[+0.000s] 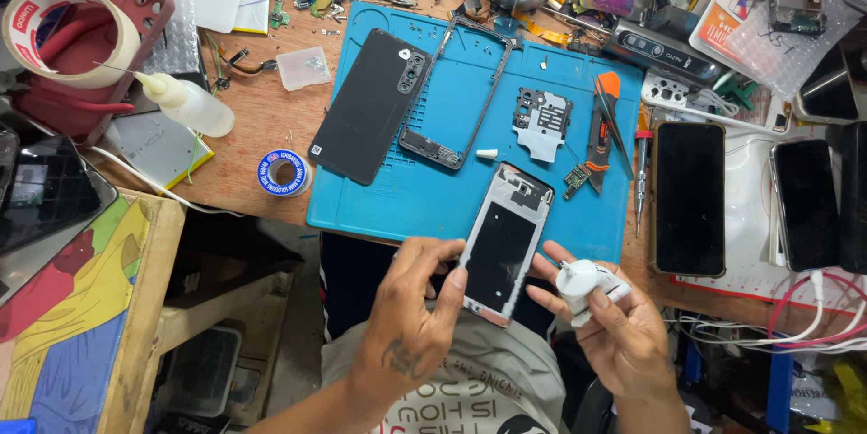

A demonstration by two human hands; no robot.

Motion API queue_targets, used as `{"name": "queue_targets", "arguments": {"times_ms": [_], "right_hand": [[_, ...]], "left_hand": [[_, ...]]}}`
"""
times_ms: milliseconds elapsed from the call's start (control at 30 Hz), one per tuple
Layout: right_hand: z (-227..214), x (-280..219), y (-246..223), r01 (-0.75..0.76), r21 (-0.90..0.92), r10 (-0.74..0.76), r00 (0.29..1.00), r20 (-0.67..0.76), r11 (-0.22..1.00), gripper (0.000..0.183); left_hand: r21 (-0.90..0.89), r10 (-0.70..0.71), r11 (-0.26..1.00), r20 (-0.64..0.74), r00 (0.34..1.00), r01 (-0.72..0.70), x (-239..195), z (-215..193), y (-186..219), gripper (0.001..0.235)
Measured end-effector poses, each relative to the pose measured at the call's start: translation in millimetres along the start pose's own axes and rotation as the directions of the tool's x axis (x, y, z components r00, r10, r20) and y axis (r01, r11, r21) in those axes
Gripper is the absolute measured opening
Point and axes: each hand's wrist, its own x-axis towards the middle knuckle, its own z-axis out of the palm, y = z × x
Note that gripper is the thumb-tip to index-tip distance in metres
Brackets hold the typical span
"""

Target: The person applies adhesive to the edges of a disassembled smartphone frame using a small bottle, then uses a precision screwdriver to work on a separate screen assembly. The workspace contains multiple phone parts and tools.

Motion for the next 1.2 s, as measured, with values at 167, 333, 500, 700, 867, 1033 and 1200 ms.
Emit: {"name": "queue_targets", "arguments": {"times_ms": [167,333,500,700,867,1033,1200], "right_hand": [[11,6,16,0.005,0.033,-0.004,0.999,-0.032,0.999,0.037],[16,6,26,0.025,0.068,-0.023,0.999,-0.034,0.997,0.033],[17,6,27,0.051,0.065,-0.047,0.998,-0.050,0.997,0.033],[13,8,28,0.047,0.036,-0.044,0.997,-0.057,0.998,0.031],[7,8,24,0.053,0.025,-0.052,0.998,-0.024,0.998,0.029],[-1,9,14,0.105,-0.100,-0.107,0.994,-0.010,0.989,0.031],[-5,14,3,0.228,-0.248,-0.228,0.973,0.029,0.942,0.027]], "left_hand": [[0.190,0.024,0.981,0.007,1.000,-0.025,21,-10,5,0.033],[0.286,0.075,0.955,0.021,0.997,-0.078,35,-12,3,0.032],[0.279,0.051,0.958,0.040,0.998,-0.060,45,-11,4,0.031],[0.255,0.066,0.965,0.017,0.998,-0.068,44,-11,4,0.029],[0.231,0.241,0.947,-0.052,0.969,-0.223,33,-15,-9,0.030],[0.259,0.374,0.914,-0.233,0.898,-0.314,9,-23,-34,0.029],[0.152,0.224,0.971,-0.303,0.927,-0.185,-14,-18,-54,0.047]]}}
